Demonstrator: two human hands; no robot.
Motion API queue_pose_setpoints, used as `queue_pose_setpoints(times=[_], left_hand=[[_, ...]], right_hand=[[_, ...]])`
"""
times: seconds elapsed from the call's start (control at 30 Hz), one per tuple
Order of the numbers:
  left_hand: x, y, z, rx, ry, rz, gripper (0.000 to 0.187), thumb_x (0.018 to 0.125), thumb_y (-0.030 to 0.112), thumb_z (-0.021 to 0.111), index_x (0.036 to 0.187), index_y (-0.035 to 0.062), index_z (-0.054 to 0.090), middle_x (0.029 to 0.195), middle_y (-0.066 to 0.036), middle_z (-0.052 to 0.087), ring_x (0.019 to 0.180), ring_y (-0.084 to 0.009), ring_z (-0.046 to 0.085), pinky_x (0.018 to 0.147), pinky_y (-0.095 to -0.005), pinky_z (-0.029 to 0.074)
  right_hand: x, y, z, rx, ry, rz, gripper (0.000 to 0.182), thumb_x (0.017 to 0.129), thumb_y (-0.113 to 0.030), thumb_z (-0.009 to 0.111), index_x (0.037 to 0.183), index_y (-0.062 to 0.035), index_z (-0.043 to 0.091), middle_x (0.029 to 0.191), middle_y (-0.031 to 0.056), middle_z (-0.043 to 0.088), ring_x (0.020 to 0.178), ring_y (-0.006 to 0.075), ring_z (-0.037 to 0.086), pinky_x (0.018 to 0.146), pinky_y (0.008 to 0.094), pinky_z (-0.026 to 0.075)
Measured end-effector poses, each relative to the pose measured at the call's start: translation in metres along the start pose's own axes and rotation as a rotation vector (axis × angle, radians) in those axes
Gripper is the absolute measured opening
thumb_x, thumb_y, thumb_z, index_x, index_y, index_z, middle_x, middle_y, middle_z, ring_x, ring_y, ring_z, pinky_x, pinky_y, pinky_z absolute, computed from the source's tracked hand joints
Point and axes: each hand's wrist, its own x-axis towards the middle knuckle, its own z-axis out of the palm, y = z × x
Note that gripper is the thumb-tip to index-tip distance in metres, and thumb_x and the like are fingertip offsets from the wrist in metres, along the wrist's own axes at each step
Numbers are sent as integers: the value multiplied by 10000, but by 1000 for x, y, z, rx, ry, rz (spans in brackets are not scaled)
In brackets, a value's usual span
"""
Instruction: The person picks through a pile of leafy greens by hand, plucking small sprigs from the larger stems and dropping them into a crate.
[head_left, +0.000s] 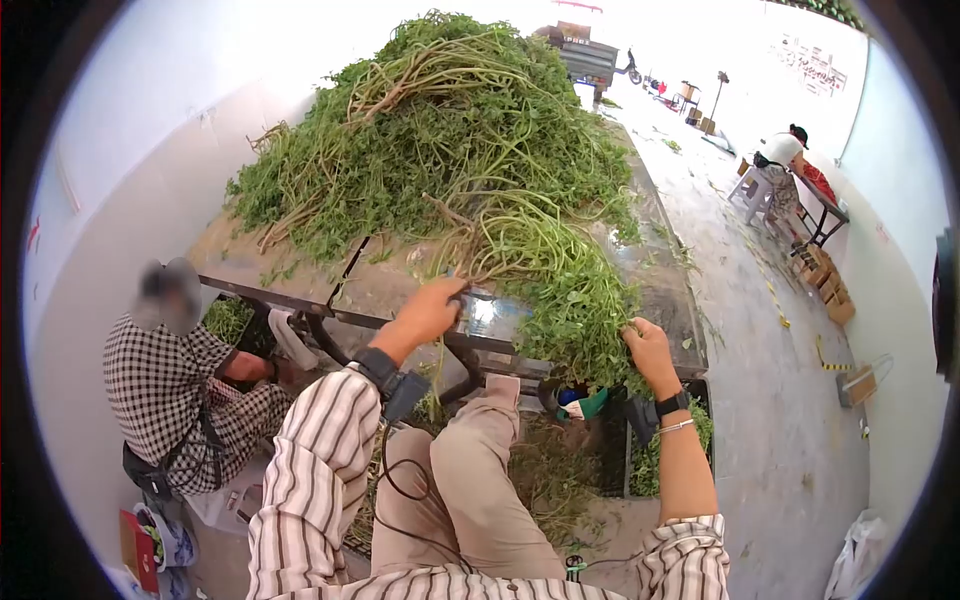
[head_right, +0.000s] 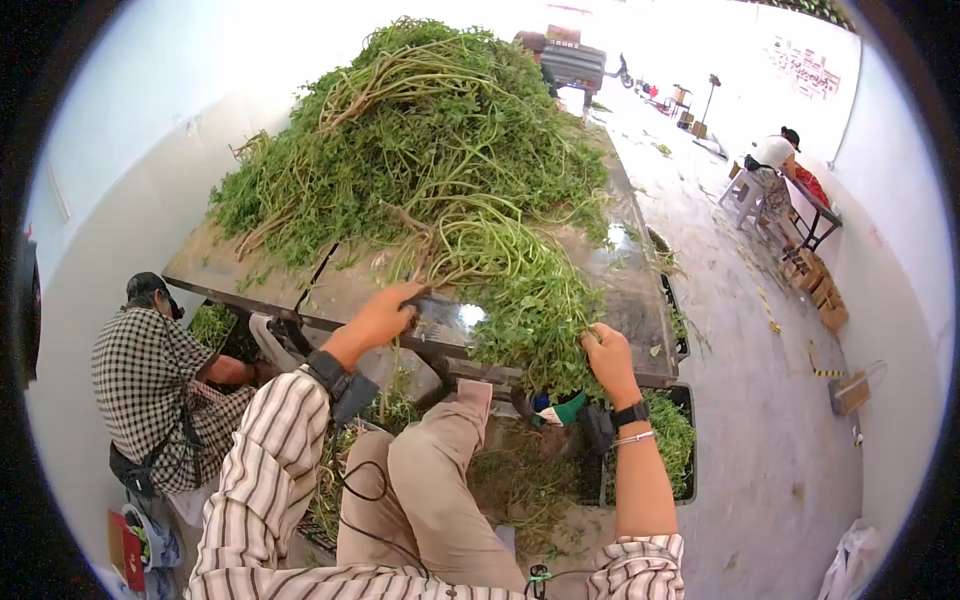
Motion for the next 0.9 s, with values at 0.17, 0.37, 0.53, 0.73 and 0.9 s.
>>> queue_pose_setpoints(times=[0.17,0.37,0.53,0.73,0.9], left_hand=[[10,-37,5,29,158,139,320,746,31,519,1055,-20,582,1070,-230,571,1049,-400,497,891,-425,408],[28,33,-17,374,-35,-23,323,775,41,531,1091,20,594,1037,-182,586,1003,-346,525,864,-423,427],[48,72,14,89,52,275,441,733,-45,540,1164,44,550,1163,-131,548,1099,-334,482,885,-399,432],[84,99,42,578,-60,668,848,651,-128,532,1408,163,285,1428,-73,320,1321,-280,287,1062,-421,283],[112,99,56,556,-318,575,893,695,-89,573,1437,215,180,1459,-52,265,1304,-256,322,1032,-457,314]], right_hand=[[1,-3,-4,-24,-116,94,288,822,-228,545,908,45,579,862,242,586,820,399,551,707,421,429],[0,-6,-5,-74,-83,22,303,825,-253,544,926,28,595,882,234,595,844,396,557,724,427,434],[-1,2,-2,-62,-99,67,406,832,-308,555,1044,35,601,1058,229,602,1005,375,555,853,422,436],[2,2,-4,-26,-155,157,411,833,-301,563,1076,27,601,1104,225,591,1043,361,546,886,415,427],[-1,-6,-5,3,-120,101,351,828,-284,575,1003,18,617,977,216,621,915,366,580,784,412,452]])
